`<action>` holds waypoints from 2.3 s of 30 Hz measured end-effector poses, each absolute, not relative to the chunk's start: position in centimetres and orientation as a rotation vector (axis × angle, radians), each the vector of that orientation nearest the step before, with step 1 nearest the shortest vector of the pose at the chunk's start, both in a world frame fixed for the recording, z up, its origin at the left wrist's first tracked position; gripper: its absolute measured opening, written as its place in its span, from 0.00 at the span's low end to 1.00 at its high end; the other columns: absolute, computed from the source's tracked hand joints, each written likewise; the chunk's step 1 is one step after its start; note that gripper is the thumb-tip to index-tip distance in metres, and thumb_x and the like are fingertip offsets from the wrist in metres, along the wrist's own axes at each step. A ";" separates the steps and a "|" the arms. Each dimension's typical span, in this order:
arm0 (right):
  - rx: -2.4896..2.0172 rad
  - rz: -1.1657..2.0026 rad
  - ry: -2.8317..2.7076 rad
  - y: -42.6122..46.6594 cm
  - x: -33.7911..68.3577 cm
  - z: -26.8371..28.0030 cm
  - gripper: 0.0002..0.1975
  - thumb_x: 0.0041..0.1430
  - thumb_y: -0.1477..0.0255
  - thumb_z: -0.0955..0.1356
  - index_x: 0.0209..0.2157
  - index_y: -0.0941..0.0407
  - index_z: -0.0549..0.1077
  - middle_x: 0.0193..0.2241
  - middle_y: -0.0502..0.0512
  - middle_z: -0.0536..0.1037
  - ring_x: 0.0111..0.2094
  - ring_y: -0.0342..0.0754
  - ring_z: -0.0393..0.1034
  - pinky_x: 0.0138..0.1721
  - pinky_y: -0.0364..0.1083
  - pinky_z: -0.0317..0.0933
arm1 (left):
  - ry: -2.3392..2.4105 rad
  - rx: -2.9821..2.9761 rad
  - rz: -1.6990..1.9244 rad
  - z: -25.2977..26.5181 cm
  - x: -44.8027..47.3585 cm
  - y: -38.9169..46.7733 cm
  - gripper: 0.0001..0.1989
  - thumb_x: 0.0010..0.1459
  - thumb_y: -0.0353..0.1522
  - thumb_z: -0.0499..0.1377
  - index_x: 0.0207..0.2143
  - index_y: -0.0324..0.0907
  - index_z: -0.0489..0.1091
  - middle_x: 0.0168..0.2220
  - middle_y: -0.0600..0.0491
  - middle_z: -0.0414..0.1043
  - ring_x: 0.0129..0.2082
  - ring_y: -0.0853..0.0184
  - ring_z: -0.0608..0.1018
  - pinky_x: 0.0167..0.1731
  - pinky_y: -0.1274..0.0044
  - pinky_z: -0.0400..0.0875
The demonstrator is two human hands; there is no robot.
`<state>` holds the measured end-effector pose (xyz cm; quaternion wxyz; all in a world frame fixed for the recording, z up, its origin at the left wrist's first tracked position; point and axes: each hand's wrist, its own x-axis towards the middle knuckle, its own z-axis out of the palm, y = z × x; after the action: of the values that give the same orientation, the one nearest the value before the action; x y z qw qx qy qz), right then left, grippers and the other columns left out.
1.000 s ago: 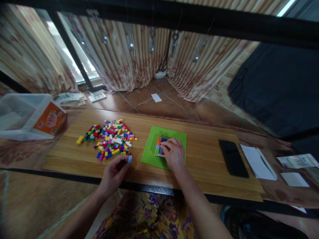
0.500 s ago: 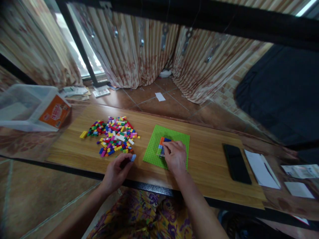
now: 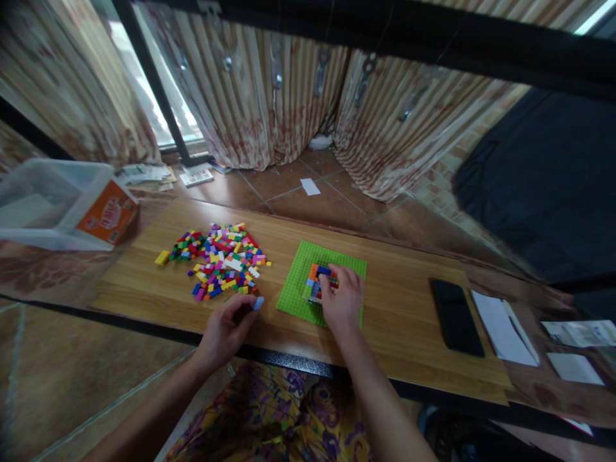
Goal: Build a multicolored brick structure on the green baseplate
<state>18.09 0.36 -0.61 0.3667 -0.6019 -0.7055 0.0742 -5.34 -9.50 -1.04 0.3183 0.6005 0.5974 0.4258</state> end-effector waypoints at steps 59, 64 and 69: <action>-1.317 0.732 -1.909 -3.4 14.6 2.1 0.13 0.62 0.68 0.62 0.40 0.52 0.77 0.39 0.55 0.79 0.40 0.49 0.73 0.44 0.49 0.65 | 1.452 1.968 0.992 -0.4 -5.4 -10.5 0.07 0.50 0.24 0.55 0.31 0.42 0.67 0.30 0.51 0.70 0.33 0.64 0.72 0.33 0.74 0.64; -1.431 0.630 -1.805 -1.7 18.6 1.6 0.13 0.60 0.65 0.63 0.37 0.53 0.79 0.38 0.57 0.78 0.40 0.51 0.72 0.44 0.52 0.65 | 1.450 1.973 1.007 -0.5 -5.3 -10.5 0.07 0.51 0.24 0.54 0.31 0.42 0.68 0.30 0.51 0.70 0.32 0.65 0.72 0.32 0.75 0.64; -1.448 0.585 -1.903 0.1 19.3 1.9 0.14 0.60 0.66 0.63 0.36 0.54 0.79 0.37 0.57 0.77 0.39 0.51 0.72 0.44 0.52 0.64 | 1.468 1.971 1.008 -0.5 -5.2 -10.5 0.06 0.52 0.24 0.54 0.31 0.42 0.67 0.30 0.52 0.70 0.32 0.65 0.72 0.32 0.75 0.65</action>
<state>19.27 0.08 1.87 0.3335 -0.5545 -0.7289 0.2239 -5.22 -10.50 -0.54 0.2404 0.7202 0.5365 0.3683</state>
